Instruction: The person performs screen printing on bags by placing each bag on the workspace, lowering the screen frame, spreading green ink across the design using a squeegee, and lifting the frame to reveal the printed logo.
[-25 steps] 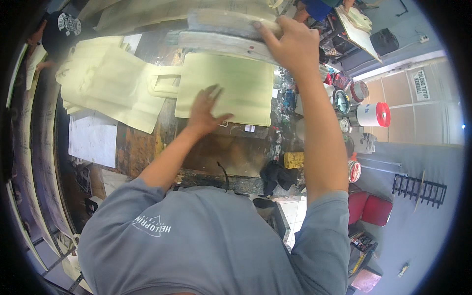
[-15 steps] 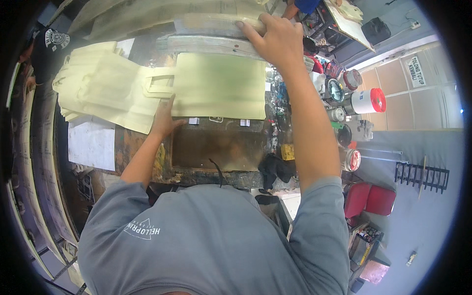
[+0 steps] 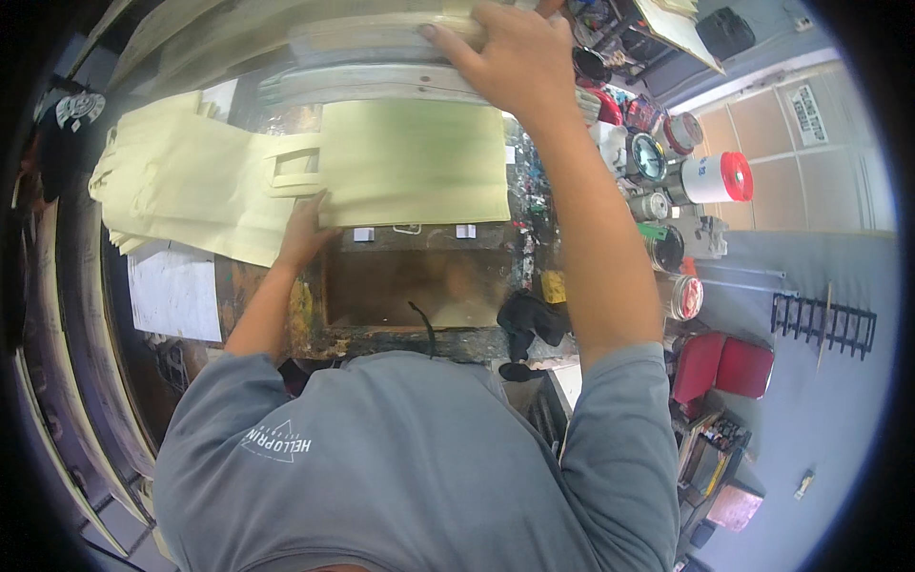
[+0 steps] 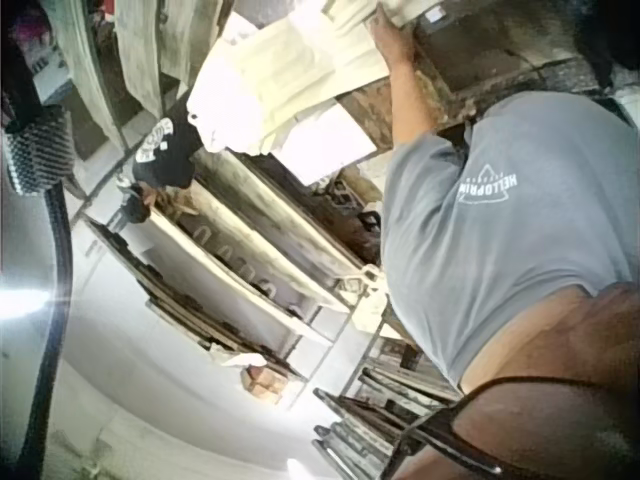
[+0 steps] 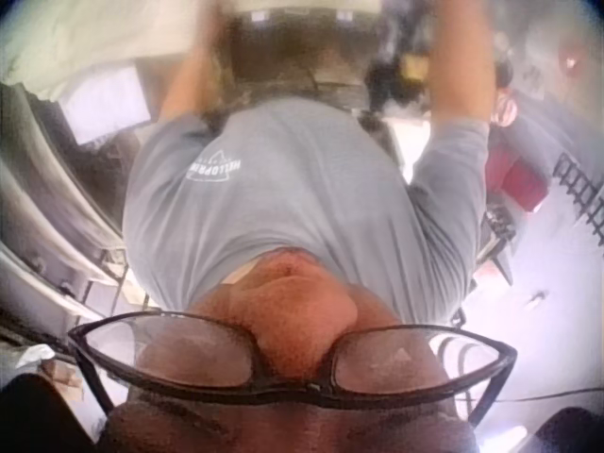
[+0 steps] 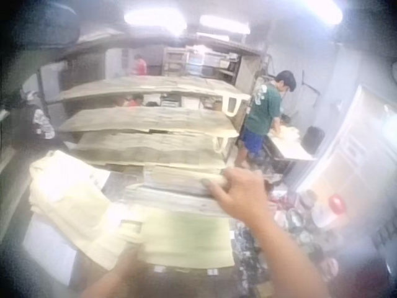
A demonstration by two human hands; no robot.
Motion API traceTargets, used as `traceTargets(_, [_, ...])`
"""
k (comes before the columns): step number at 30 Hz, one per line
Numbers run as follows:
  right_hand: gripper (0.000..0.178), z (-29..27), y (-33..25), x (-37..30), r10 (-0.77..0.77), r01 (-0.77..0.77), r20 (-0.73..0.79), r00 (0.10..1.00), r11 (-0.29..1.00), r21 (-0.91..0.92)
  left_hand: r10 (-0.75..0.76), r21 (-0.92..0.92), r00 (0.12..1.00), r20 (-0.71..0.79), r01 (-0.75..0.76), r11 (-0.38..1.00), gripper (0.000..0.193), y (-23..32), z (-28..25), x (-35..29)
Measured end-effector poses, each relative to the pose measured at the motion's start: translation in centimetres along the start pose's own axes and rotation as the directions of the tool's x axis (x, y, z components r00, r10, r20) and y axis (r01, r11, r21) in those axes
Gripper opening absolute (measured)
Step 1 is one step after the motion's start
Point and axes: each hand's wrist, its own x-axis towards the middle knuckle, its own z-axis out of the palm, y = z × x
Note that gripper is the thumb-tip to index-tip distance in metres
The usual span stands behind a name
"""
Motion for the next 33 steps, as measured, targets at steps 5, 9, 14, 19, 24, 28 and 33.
traceTargets(5, [0.062, -0.4, 0.4, 0.5, 0.023, -0.022, -0.019, 1.0, 0.999, 0.03, -0.074, 0.316, 0.994, 0.081, 0.045, 0.948, 0.094, 6.9, -4.0, 2.3])
traceTargets(9, [0.062, -1.6, 0.8, 1.6, 0.096, -0.099, 0.053, 0.994, 0.993, 0.067, 0.412, 0.12, 0.911, -0.01, -0.408, 0.905, 0.076, 10.1, -0.5, 11.6])
traceTargets(14, [0.067, 0.0, 1.2, 4.0, 0.049, -0.053, 0.06, 0.997, 0.997, 0.062, 0.28, 0.164, 0.941, 0.192, -0.312, 0.936, 0.082, 9.7, 8.6, 28.4])
traceTargets(19, [0.07, 0.1, 1.7, 4.0, 0.061, -0.057, -0.032, 0.998, 0.992, 0.115, 0.206, 0.143, 0.867, 0.455, -0.299, 0.943, 0.088, 10.4, 10.4, 34.2])
traceTargets(24, [0.072, -0.2, 1.8, 4.6, 0.097, -0.098, 0.011, 0.995, 0.99, 0.102, 0.226, 0.11, 0.828, 0.514, -0.325, 0.939, 0.095, 9.9, 10.8, 34.1])
traceTargets(28, [0.071, 0.3, 2.0, 4.4, 0.077, -0.071, -0.057, 0.995, 0.993, 0.099, 0.248, 0.1, 0.83, 0.499, -0.339, 0.935, 0.1, 9.9, 11.0, 33.4])
traceTargets(33, [0.07, 0.0, 1.9, 4.2, 0.09, -0.087, -0.022, 0.996, 0.99, 0.107, 0.292, 0.094, 0.848, 0.442, -0.367, 0.925, 0.106, 10.5, 11.8, 31.7])
